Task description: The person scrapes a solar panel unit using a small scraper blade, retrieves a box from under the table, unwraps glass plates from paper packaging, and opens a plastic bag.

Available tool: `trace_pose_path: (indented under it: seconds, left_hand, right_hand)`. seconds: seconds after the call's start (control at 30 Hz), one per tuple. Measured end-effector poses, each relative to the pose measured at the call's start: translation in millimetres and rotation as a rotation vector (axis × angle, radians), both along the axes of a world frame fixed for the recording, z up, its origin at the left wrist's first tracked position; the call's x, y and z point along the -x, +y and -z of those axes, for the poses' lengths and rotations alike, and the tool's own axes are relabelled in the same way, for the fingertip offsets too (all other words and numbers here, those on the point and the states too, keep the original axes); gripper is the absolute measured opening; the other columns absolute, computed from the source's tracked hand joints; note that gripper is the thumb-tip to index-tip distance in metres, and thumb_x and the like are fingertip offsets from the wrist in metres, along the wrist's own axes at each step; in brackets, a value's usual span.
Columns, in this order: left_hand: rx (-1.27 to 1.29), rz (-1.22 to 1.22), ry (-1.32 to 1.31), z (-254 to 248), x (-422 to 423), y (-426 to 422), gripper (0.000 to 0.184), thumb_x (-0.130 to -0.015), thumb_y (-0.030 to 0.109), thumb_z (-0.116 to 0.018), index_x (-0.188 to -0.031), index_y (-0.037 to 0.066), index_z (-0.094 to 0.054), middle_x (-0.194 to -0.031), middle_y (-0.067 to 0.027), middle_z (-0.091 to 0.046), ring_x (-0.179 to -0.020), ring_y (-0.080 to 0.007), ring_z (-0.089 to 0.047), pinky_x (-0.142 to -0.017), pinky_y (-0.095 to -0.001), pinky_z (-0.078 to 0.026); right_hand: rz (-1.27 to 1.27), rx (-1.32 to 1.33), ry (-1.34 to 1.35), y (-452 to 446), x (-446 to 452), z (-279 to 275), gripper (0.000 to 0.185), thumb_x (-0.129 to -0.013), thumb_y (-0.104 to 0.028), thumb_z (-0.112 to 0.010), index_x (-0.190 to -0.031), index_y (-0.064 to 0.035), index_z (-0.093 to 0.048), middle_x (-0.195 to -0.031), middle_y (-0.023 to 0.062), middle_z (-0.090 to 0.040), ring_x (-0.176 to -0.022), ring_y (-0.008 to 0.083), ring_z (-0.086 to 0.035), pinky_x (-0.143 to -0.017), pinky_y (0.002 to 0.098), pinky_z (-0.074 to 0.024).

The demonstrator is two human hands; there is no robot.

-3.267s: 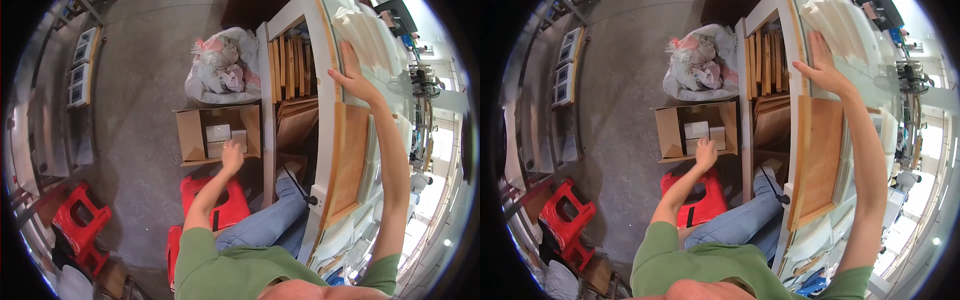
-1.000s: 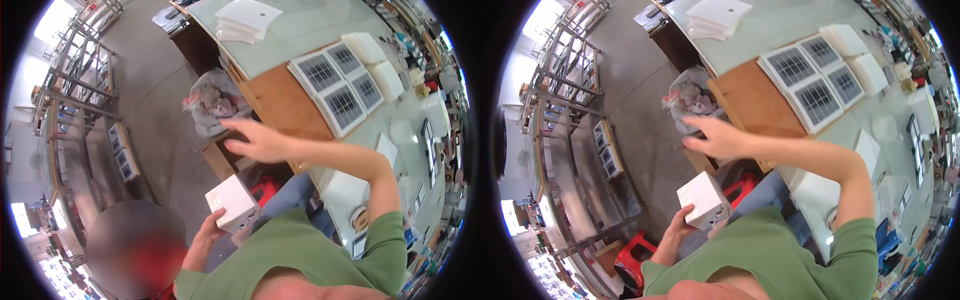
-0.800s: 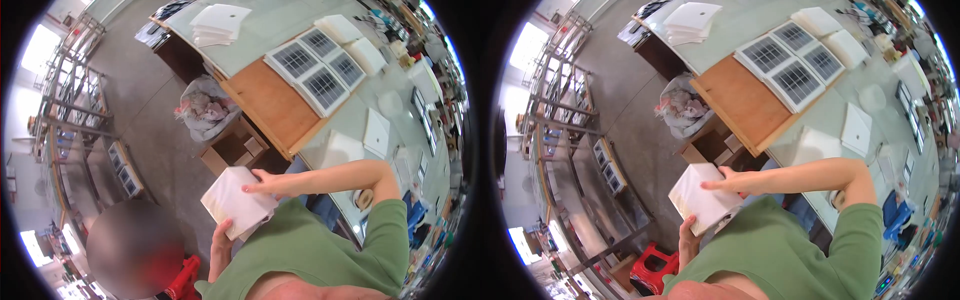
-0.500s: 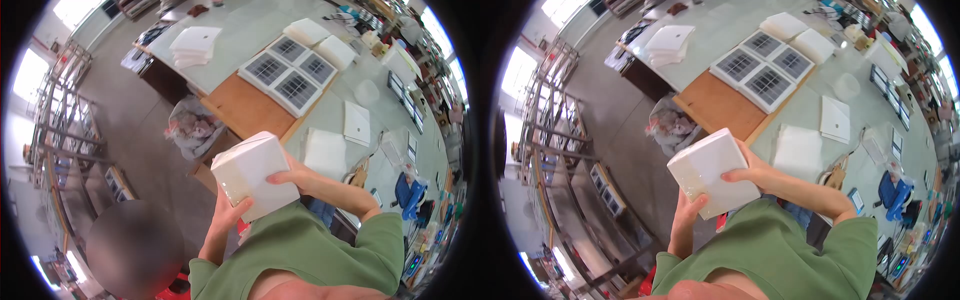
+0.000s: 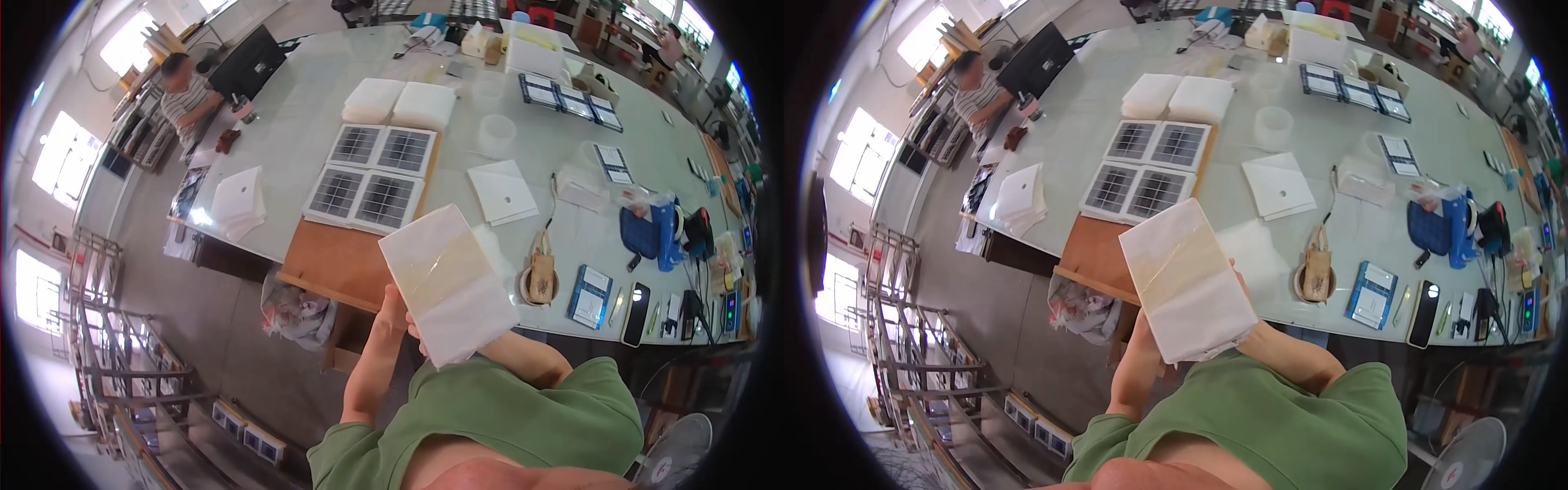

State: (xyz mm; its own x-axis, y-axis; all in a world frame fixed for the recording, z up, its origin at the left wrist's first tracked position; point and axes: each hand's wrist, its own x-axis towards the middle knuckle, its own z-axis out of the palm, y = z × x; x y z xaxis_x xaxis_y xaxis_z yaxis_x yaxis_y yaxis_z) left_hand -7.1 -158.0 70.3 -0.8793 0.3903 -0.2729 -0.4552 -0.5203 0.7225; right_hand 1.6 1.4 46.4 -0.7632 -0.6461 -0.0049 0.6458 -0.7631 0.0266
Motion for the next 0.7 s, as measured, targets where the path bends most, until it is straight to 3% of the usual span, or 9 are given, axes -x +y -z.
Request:
trace_pose_path:
  seconds: [0.2,0.23,0.27,0.5,0.57,0.63,0.67,0.7]
  left_hand:
    - [-0.075,-0.028,-0.021,11.1,-19.7,24.9,0.076,-0.088,0.057,-0.042,-0.137,0.001,-0.033,-0.133,-0.0162,-0.045,-0.121,-0.0303,-0.045,-0.101,-0.0413,-0.038]
    - [-0.077,-0.038,-0.019,11.3,-23.2,30.0,0.075,-0.088,0.057,-0.042,-0.137,0.001,-0.033,-0.133,-0.0163,-0.045,-0.121,-0.0303,-0.045,-0.101,-0.0414,-0.038]
    - [-0.079,-0.044,-0.02,12.7,-30.8,34.9,0.075,-0.088,0.057,-0.042,-0.137,0.001,-0.033,-0.133,-0.0163,-0.045,-0.121,-0.0304,-0.046,-0.101,-0.0414,-0.038]
    - [-0.098,0.114,0.008,26.7,-53.3,113.3,0.075,-0.088,0.057,-0.041,-0.137,0.001,-0.033,-0.133,-0.0165,-0.045,-0.121,-0.0306,-0.046,-0.1,-0.0416,-0.038]
    - [-0.083,0.183,-0.003,23.9,-42.7,144.5,0.075,-0.088,0.056,-0.041,-0.137,0.001,-0.033,-0.133,-0.0165,-0.045,-0.12,-0.0306,-0.046,-0.1,-0.0416,-0.039]
    - [-0.062,0.244,-0.016,16.6,-64.5,154.5,0.075,-0.088,0.056,-0.041,-0.137,0.001,-0.033,-0.133,-0.0166,-0.045,-0.12,-0.0307,-0.046,-0.1,-0.0417,-0.039]
    - [-0.052,0.276,-0.021,25.3,-32.1,208.3,0.074,-0.088,0.056,-0.041,-0.137,0.001,-0.033,-0.133,-0.0166,-0.045,-0.12,-0.0307,-0.047,-0.1,-0.0417,-0.039]
    - [-0.044,0.308,-0.022,32.0,-49.9,186.1,0.074,-0.088,0.056,-0.041,-0.137,0.001,-0.033,-0.133,-0.0166,-0.045,-0.12,-0.0307,-0.047,-0.1,-0.0417,-0.039]
  right_hand:
    - [-0.44,0.426,-0.021,21.9,-19.4,-4.5,0.066,-0.088,-0.048,-0.05,-0.135,-0.0035,-0.039,-0.128,0.0204,-0.05,-0.112,0.0347,-0.054,-0.099,0.0498,-0.0402]
    - [-0.475,0.391,-0.059,28.4,-19.5,4.5,0.064,-0.088,-0.049,-0.05,-0.133,-0.0044,-0.042,-0.128,0.0155,-0.051,-0.11,0.0373,-0.053,-0.097,0.0586,-0.0377]
    - [-0.479,0.397,-0.057,33.9,-23.1,7.5,0.064,-0.088,-0.049,-0.05,-0.133,-0.0044,-0.042,-0.128,0.0155,-0.051,-0.11,0.0373,-0.053,-0.097,0.0586,-0.0377]
    - [-0.073,-0.126,-0.218,113.8,-40.2,-20.6,0.059,-0.089,-0.049,-0.05,-0.13,-0.0067,-0.048,-0.126,0.0113,-0.053,-0.109,0.0355,-0.054,-0.095,0.062,-0.0369]
    - [0.032,-0.165,-0.259,140.9,-46.0,-17.0,0.059,-0.089,-0.05,-0.05,-0.129,-0.0071,-0.048,-0.126,0.0107,-0.054,-0.109,0.0352,-0.054,-0.095,0.0625,-0.0367]
    - [0.012,-0.012,-0.234,166.0,-49.7,-5.8,0.048,-0.09,-0.047,-0.05,-0.123,-0.0129,-0.054,-0.125,0.0079,-0.055,-0.108,0.0273,-0.055,-0.096,0.0511,-0.0403]
    - [0.003,0.063,-0.215,177.0,-49.6,0.0,0.043,-0.091,-0.046,-0.05,-0.12,-0.0158,-0.057,-0.124,0.0066,-0.056,-0.108,0.0234,-0.056,-0.096,0.0455,-0.0421]
    - [0.051,0.048,-0.195,184.8,-50.8,6.8,0.03,-0.093,-0.038,-0.051,-0.115,-0.0189,-0.059,-0.116,0.004,-0.06,-0.103,0.0205,-0.058,-0.094,0.0408,-0.0451]
